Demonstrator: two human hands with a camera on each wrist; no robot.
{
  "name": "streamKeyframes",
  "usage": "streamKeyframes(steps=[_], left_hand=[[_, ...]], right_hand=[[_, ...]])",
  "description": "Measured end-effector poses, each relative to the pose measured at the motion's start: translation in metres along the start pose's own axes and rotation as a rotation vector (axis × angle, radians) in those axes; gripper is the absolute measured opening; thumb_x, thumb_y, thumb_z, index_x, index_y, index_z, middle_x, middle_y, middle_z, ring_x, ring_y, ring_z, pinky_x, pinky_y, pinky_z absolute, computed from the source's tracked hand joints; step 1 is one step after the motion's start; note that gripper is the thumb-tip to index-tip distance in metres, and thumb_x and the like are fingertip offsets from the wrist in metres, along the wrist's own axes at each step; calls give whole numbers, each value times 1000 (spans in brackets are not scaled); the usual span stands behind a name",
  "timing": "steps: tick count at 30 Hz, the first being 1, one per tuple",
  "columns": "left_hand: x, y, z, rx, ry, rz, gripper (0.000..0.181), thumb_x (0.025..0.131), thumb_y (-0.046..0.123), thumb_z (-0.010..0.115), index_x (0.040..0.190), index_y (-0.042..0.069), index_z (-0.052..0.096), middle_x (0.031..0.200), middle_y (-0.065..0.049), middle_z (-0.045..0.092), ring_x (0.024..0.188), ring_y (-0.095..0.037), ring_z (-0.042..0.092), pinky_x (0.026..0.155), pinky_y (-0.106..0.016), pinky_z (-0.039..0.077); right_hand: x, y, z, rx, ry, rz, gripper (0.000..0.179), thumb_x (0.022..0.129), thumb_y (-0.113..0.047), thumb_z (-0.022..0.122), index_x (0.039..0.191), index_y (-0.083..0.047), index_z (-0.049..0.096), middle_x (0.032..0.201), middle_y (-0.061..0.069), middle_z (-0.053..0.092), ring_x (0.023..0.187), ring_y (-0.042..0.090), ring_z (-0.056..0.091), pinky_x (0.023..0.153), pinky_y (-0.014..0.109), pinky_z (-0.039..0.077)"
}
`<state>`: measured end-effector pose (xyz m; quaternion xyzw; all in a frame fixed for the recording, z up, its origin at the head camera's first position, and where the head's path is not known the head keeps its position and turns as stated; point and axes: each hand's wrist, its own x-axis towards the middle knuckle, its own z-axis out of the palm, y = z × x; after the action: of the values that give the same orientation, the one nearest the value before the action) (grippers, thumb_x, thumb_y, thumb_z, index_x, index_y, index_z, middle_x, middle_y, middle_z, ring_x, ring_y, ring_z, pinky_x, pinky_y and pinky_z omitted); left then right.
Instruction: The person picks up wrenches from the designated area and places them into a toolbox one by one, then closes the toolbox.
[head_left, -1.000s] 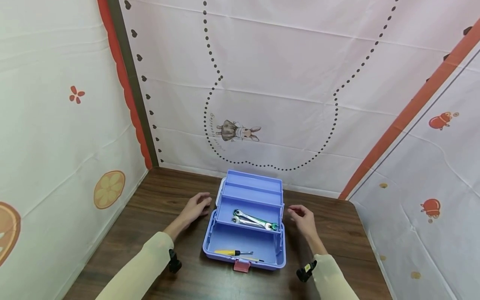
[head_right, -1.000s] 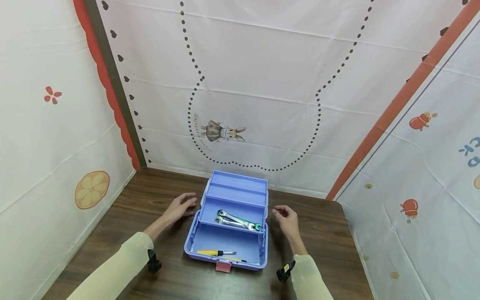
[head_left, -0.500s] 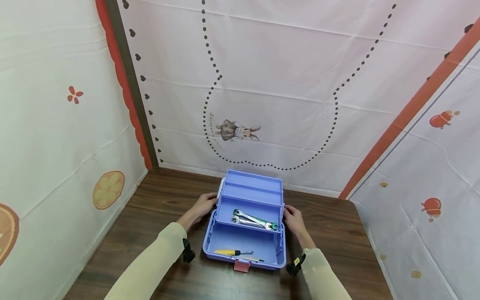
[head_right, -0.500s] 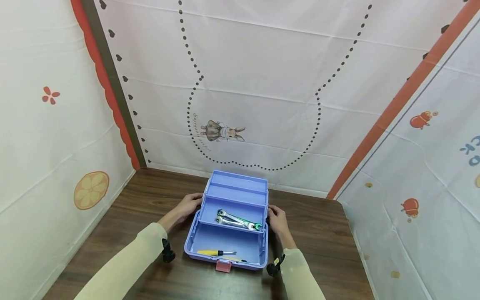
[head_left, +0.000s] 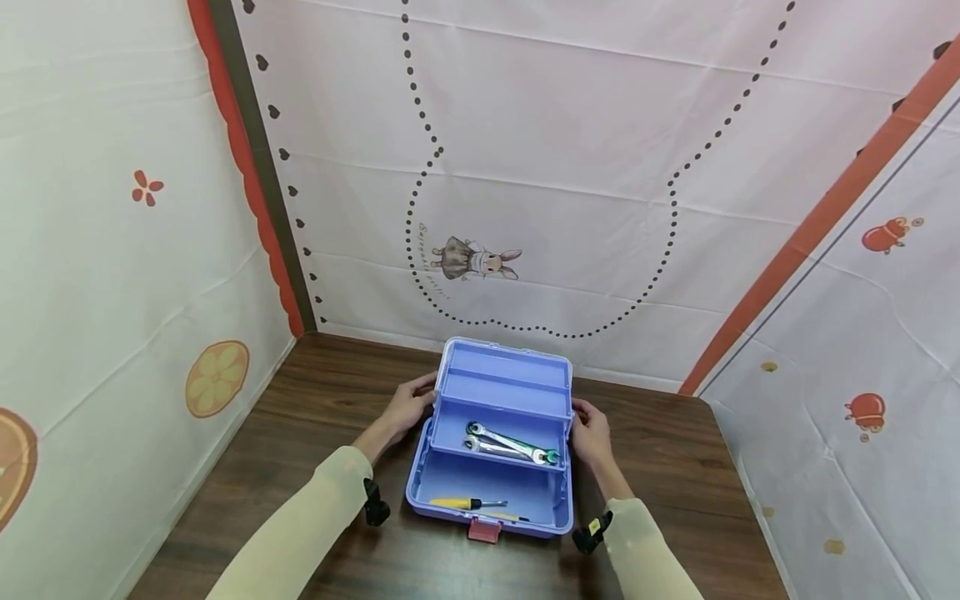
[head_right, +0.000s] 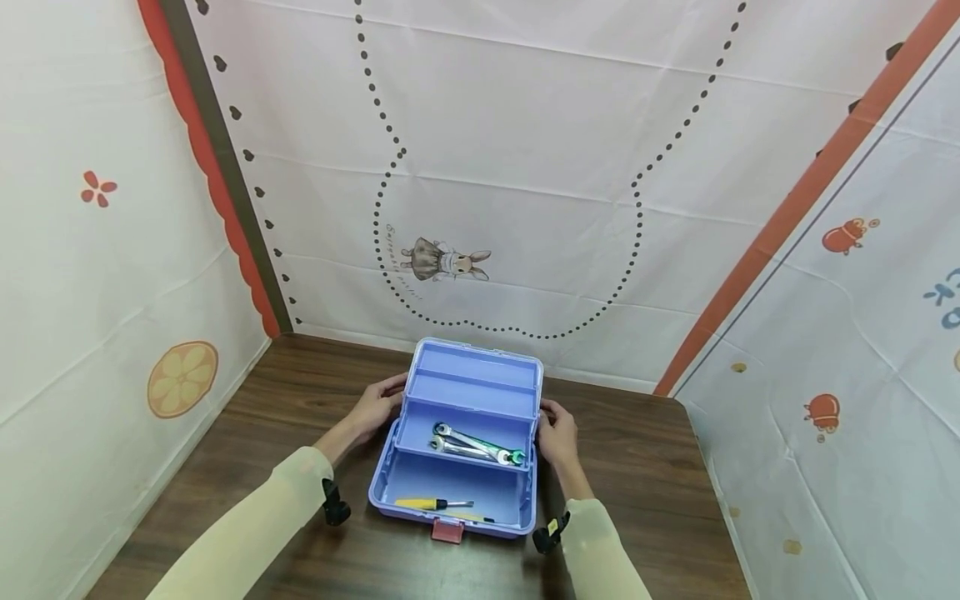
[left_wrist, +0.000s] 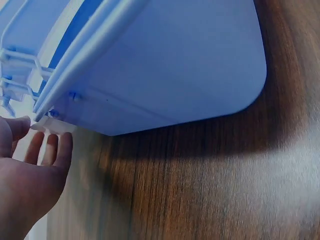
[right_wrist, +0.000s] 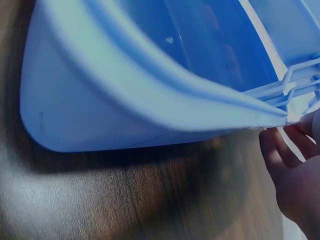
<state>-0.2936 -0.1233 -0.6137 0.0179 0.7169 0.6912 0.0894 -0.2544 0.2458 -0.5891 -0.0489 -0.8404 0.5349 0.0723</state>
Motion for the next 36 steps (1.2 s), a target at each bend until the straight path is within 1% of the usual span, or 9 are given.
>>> streamKeyframes(steps=[2,5,10,13,15,20,24,31,36], left_hand=[[-1,3,0,13,6,19,50,109,5,57,158,9,50,149,-21,59,131,-31,60,103,-41,57],[-4,8,-3,-9,-3,29,50,107,4,60,157,10,52,149,-20,59,132,-31,60,103,-38,57],[-12,20,-9,-104,-50,15,49,108,2,57,156,7,52,148,-22,59,125,-26,64,99,-38,59],[-18,26,-9,-120,-44,6,45,110,4,53,155,6,53,149,-22,59,124,-26,65,100,-43,59],[-23,31,-8,-123,-25,-1,43,111,8,52,154,5,54,149,-22,59,126,-28,64,103,-46,57],[-34,48,-2,-77,50,-28,46,113,31,54,148,2,60,139,-22,64,127,-34,63,107,-52,54],[-41,65,3,-13,80,-61,63,110,53,52,144,1,62,133,-19,68,125,-33,64,107,-52,54],[-64,87,4,116,0,-78,93,103,76,42,154,-1,50,149,-24,58,138,-40,56,115,-56,46],[-88,88,4,213,-62,-62,96,101,78,41,160,2,43,162,-22,44,148,-43,43,122,-60,35]], right_hand=[[-1,-2,-3,-28,29,-18,31,107,-1,54,134,4,68,126,25,70,112,33,66,87,26,54],[-3,-6,-10,-37,43,-48,29,107,-1,57,133,3,70,121,23,72,103,26,67,82,22,53],[-12,-16,-22,80,-22,-53,30,109,-3,55,134,8,67,114,25,72,86,10,67,72,18,57],[-18,-23,-27,170,-60,-12,34,112,-10,53,137,10,64,116,27,72,87,12,72,75,24,62],[-22,-27,-30,201,-81,27,40,114,-19,51,139,11,62,120,29,70,95,19,73,83,32,64],[-31,-41,-38,224,-115,117,66,114,-47,42,142,11,58,132,33,64,115,38,69,102,55,57],[-36,-48,-45,225,-132,141,74,113,-55,40,139,12,60,131,34,64,117,41,69,104,57,55],[-50,-56,-56,188,-195,99,78,113,-55,37,134,16,62,126,35,68,119,45,68,98,51,59],[-65,-61,-63,155,-242,43,69,117,-43,36,137,20,56,135,38,61,127,48,62,100,51,58]])
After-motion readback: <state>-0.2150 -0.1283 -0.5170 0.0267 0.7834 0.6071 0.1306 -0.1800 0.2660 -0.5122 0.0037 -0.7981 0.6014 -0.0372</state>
